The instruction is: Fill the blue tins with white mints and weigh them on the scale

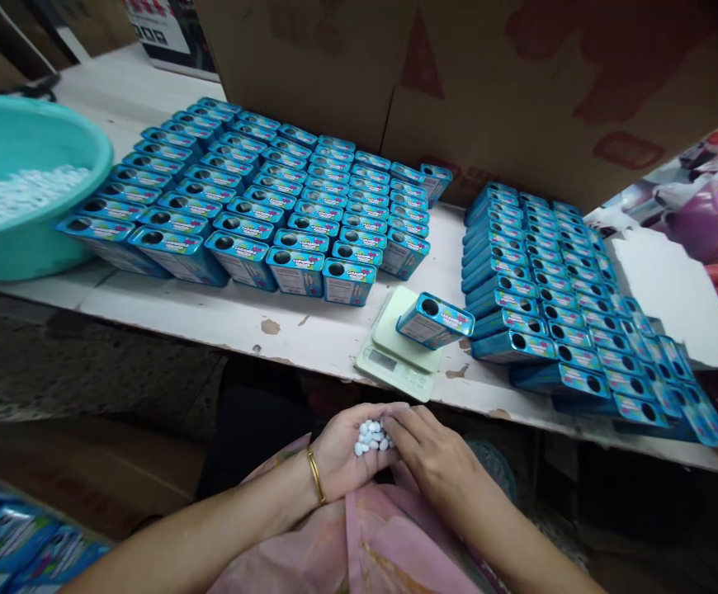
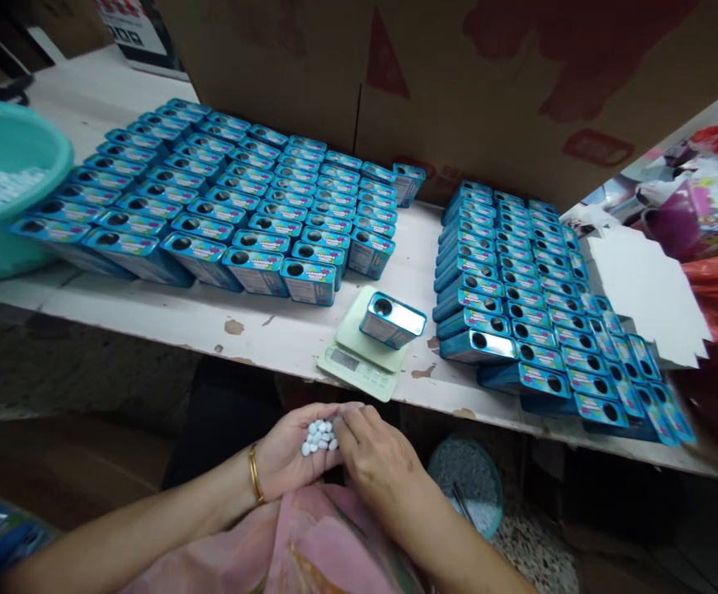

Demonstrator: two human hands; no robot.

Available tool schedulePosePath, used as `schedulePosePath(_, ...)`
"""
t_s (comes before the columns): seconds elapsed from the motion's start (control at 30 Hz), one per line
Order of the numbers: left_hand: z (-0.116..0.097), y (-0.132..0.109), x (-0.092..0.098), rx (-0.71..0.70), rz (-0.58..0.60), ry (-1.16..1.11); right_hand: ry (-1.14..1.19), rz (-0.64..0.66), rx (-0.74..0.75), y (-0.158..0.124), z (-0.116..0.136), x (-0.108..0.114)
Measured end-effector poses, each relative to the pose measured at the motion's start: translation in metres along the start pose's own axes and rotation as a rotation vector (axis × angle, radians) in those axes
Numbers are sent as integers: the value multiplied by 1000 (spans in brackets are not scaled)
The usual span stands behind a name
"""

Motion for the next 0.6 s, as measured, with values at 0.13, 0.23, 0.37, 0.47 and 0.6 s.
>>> schedulePosePath(0.13,-1,-2,-1,-14,-1,4,-32,-30,11,-2,-2,-1)
schedulePosePath(0.23,-2,-3,-5,-14,-4,24,13,-92,55,-4,-6,3)
schedulePosePath(0.37,-10,-3,-11,-67,-20,41,126,-128,59,0,-16,10)
schedulePosePath(0.47,-15,-1,-17,-91,25,-2,201,-134,6,8,-19,16)
schedulePosePath(0.6,-17,2,-17,-93,52,-95,214,-64,-43,18,-12,14)
Point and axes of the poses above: each hand's wrist, its own y-axis towards the middle knuckle, its own x-axis out of the back of the hand, z = x × y, the point moved 8 cm from there along y, towards the middle knuckle, and after that the axes turned 6 degrees about y, right-handed, at the moved point
